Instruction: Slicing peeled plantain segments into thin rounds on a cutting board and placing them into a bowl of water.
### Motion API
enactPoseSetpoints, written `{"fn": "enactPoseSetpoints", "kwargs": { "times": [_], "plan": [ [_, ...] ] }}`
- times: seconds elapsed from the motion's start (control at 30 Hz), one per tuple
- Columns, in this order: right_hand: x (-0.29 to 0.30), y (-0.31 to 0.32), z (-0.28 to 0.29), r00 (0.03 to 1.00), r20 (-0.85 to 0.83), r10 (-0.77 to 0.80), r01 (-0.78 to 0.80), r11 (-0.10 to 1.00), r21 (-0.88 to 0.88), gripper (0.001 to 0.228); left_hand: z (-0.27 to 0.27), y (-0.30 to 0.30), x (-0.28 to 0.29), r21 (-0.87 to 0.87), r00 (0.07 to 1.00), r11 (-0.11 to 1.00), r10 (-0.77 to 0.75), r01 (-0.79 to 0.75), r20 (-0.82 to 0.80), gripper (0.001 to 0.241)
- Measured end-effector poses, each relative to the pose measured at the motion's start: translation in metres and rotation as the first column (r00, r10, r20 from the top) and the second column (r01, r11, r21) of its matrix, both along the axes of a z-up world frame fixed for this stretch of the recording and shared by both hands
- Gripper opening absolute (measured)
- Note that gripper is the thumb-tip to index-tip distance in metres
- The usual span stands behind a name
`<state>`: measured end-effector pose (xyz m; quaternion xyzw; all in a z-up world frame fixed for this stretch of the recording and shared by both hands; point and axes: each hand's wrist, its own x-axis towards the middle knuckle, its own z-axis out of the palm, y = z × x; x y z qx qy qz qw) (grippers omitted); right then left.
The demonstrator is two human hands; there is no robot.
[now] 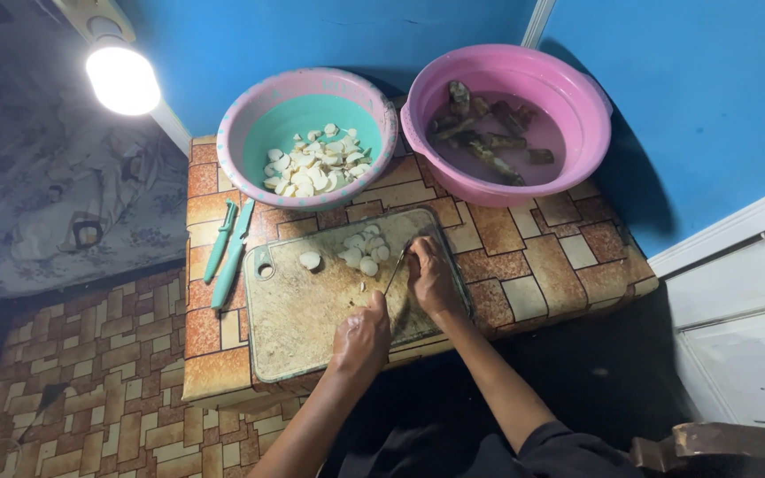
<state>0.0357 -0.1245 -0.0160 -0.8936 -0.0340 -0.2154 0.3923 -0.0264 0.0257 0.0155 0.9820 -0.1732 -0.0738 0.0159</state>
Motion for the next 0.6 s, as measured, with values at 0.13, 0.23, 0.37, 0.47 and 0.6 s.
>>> {"fn": "enactPoseSetpoints", "kwargs": {
  "times": [0.13, 0.23, 0.37, 0.47, 0.6],
  "plan": [
    [-0.006, 0.006, 0.016, 0.998, -0.065, -0.005, 0.005, 1.0, -0.002, 0.007, -0.016, -0.013, 0.025, 0.027, 0.997, 1.0, 0.002, 0.0, -0.072, 0.018],
    [-0.009, 0.005, 0.011, 0.995, -0.098, -0.019, 0.016, 0.999, -0.029, 0.009, -0.037, -0.018, 0.03, -0.045, 0.998, 0.997, 0.053, -0.054, -0.036, 0.03],
    [-0.003, 0.001, 0.003, 0.995, -0.092, -0.038, 0.03, 0.996, -0.086, 0.015, 0.04, -0.017, 0.018, 0.007, 0.997, 0.999, 0.038, -0.038, -0.067, 0.051],
    [-0.002, -0.007, -0.001, 0.99, -0.138, 0.036, -0.053, 0.991, -0.125, 0.028, 0.021, 0.001, 0.02, -0.167, 0.984, 0.984, 0.037, -0.067, -0.175, 0.05],
    [0.036, -0.032, 0.013, 0.994, 0.06, -0.095, 0.085, 0.984, 0.155, 0.014, -0.025, 0.024, 0.034, -0.325, 0.943, 0.926, 0.08, -0.19, -0.323, 0.046]
  ]
}}
